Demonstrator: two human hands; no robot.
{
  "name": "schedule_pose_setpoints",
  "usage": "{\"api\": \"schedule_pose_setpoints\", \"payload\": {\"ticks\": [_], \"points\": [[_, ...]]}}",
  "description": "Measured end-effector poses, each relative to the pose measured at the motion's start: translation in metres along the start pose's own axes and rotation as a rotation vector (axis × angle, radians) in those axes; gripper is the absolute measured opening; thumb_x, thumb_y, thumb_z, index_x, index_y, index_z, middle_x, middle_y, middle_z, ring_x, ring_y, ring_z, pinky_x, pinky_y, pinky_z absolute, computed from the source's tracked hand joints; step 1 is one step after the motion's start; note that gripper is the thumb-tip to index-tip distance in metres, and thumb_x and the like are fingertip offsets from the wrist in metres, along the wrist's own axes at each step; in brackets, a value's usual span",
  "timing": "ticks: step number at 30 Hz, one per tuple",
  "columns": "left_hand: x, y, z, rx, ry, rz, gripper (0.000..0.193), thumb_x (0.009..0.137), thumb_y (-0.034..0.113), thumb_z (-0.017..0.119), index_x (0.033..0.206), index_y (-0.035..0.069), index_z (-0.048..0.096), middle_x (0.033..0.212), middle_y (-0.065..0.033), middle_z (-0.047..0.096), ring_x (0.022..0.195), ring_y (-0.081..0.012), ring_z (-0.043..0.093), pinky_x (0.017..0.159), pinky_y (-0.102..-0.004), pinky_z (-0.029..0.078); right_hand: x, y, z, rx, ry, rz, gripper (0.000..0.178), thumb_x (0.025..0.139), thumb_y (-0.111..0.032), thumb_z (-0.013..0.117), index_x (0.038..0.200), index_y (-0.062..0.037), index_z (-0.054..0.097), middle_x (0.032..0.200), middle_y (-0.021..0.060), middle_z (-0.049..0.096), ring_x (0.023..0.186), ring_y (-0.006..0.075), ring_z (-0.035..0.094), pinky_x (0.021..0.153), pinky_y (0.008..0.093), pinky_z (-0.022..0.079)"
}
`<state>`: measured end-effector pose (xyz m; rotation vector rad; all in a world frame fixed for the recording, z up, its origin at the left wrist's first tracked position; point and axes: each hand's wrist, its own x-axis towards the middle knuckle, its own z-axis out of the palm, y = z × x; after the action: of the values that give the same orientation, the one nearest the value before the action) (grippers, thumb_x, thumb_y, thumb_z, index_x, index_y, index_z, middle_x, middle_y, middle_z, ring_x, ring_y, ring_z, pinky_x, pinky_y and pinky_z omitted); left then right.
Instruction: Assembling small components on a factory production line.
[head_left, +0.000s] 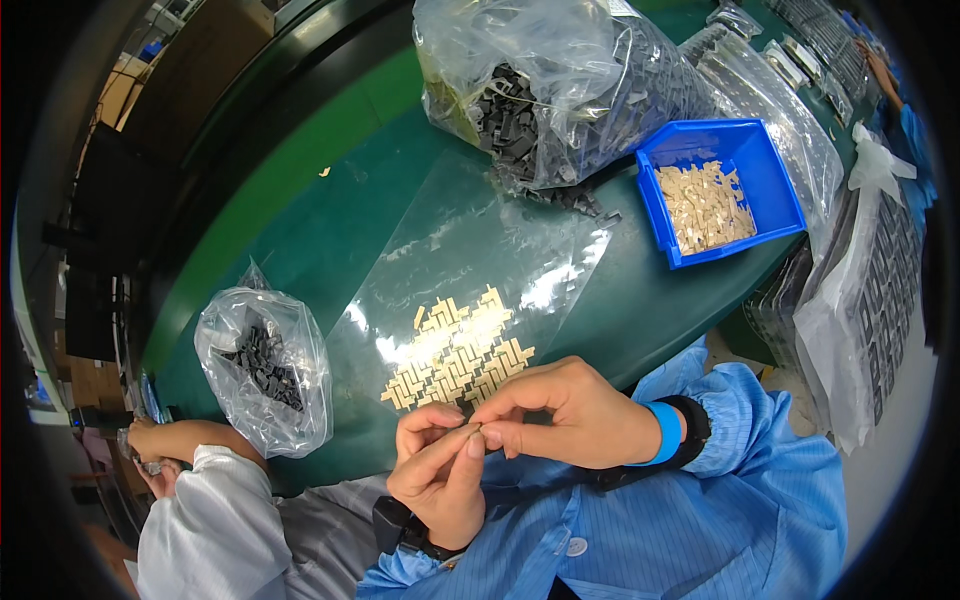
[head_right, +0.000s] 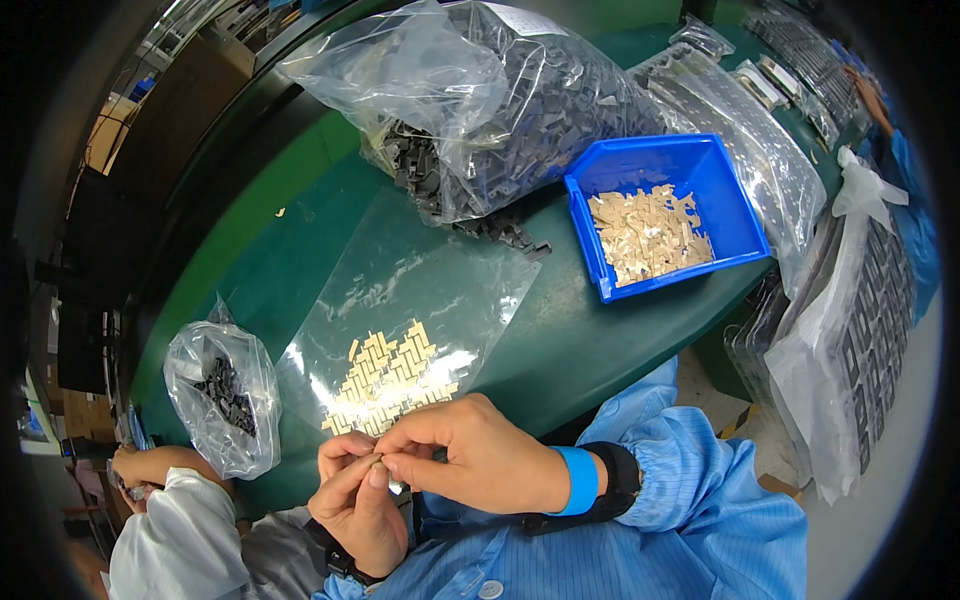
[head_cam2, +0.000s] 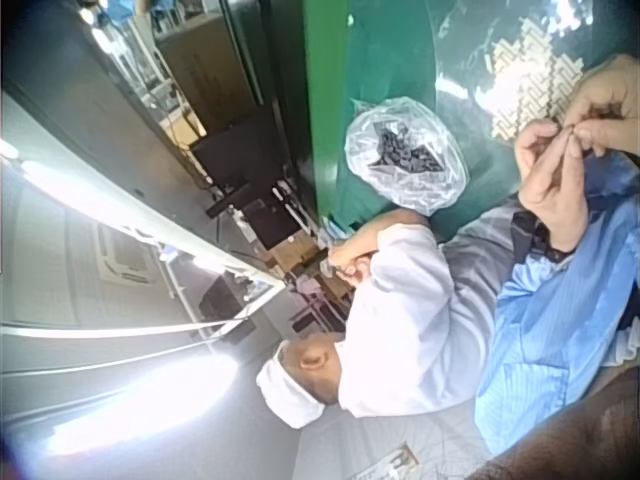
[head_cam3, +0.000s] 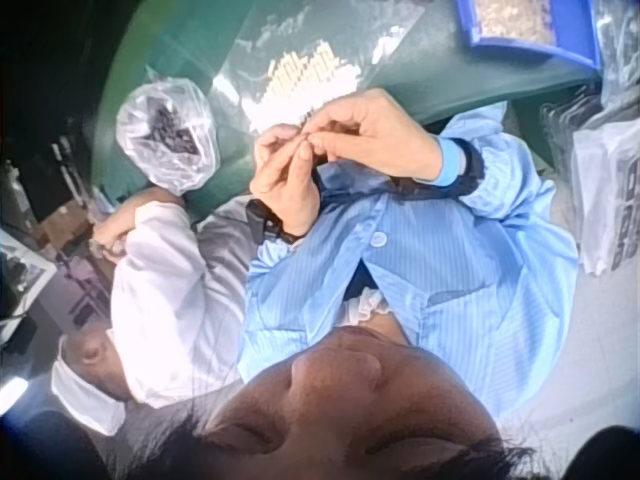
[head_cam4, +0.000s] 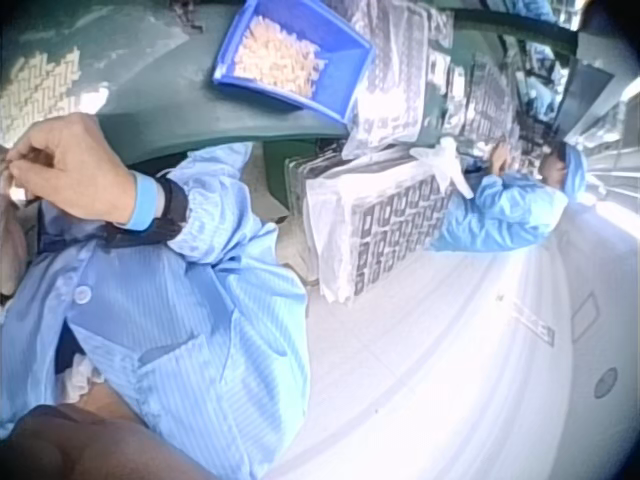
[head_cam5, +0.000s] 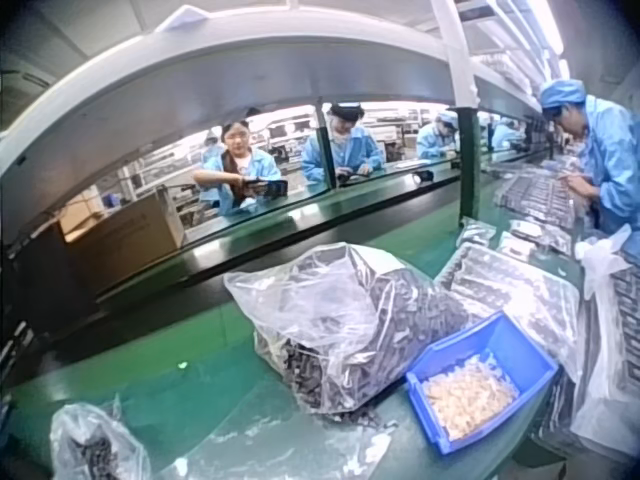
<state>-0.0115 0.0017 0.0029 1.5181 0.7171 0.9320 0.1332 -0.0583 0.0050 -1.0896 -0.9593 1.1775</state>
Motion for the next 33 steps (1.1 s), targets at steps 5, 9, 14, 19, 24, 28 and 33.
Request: {"api": "schedule_pose_setpoints", "payload": {"ticks": [5,9,14,19,24,28,33], "points": [[0.0,0.001,-0.003,-0.356,-0.05,-0.259,0.016,0.078,0.01,0.058,0.083,-0.005,0.06,0.093,-0.0094,0.046,0.082,-0.0202,0.048,0.072,-0.0318,0.041,0.0,0.001,0.0,0.088,0.001,0.005,0.014,0.081,-0.007,0.058,0.092,0.0014,0.061,0.079,0.0089,0.06,0.064,0.0108,0.059,0.055,0.0215,0.045],[0.001,0.003,0.002,-0.44,-0.066,-0.331,0.016,0.08,0.011,0.056,0.083,-0.004,0.059,0.093,-0.0083,0.046,0.083,-0.02,0.047,0.07,-0.0327,0.041,-0.002,0.001,-0.003,0.056,0.049,0.003,0.011,0.079,-0.005,0.059,0.088,0.0014,0.062,0.078,0.0083,0.061,0.064,0.0099,0.058,0.056,0.0217,0.045],[0.008,0.009,0.006,-0.538,0.037,-0.219,0.013,0.073,-0.001,0.057,0.085,-0.005,0.061,0.093,-0.0143,0.051,0.089,-0.0243,0.05,0.083,-0.0352,0.038,-0.006,-0.025,-0.023,-0.308,0.277,-0.222,0.008,0.072,-0.001,0.059,0.08,0.0005,0.061,0.069,0.0075,0.06,0.059,0.0135,0.058,0.052,0.0238,0.044],[0.019,0.021,-0.012,-0.187,0.011,-0.089,0.011,0.072,0.005,0.062,0.077,-0.004,0.061,0.086,-0.0167,0.054,0.081,-0.0239,0.053,0.078,-0.0331,0.041,-0.022,-0.077,-0.091,-1.161,0.761,-0.52,0.013,0.067,0.005,0.059,0.079,-0.0002,0.06,0.067,0.0092,0.058,0.056,0.0194,0.056,0.051,0.0258,0.043],[0.035,0.052,-0.013,-0.09,-0.187,-0.02,0.011,0.075,-0.005,0.058,0.086,-0.005,0.06,0.088,-0.0129,0.054,0.082,-0.0177,0.05,0.074,-0.0273,0.04,-0.04,-0.092,-0.136,-1.469,0.822,-0.386,0.008,0.071,0.0,0.058,0.077,-0.0023,0.06,0.065,0.0107,0.056,0.058,0.0247,0.054,0.055,0.0323,0.041],[0.042,0.067,-0.009,0.278,-0.291,0.237,0.016,0.071,-0.008,0.06,0.086,-0.004,0.061,0.087,-0.0124,0.054,0.078,-0.0198,0.051,0.069,-0.0281,0.041,-0.046,-0.086,-0.155,-1.638,0.772,-0.298,0.005,0.071,-0.005,0.058,0.076,-0.0028,0.059,0.07,0.0109,0.057,0.064,0.0283,0.053,0.058,0.0372,0.038],[0.05,0.079,0.002,0.685,-0.399,0.893,0.025,0.059,-0.009,0.064,0.082,0.0,0.062,0.082,-0.0101,0.054,0.072,-0.0236,0.053,0.064,-0.0349,0.042,-0.042,-0.087,-0.146,-1.587,0.82,-0.432,0.008,0.071,-0.002,0.057,0.078,-0.0029,0.059,0.073,0.0108,0.058,0.07,0.0278,0.053,0.061,0.0358,0.04]]}}
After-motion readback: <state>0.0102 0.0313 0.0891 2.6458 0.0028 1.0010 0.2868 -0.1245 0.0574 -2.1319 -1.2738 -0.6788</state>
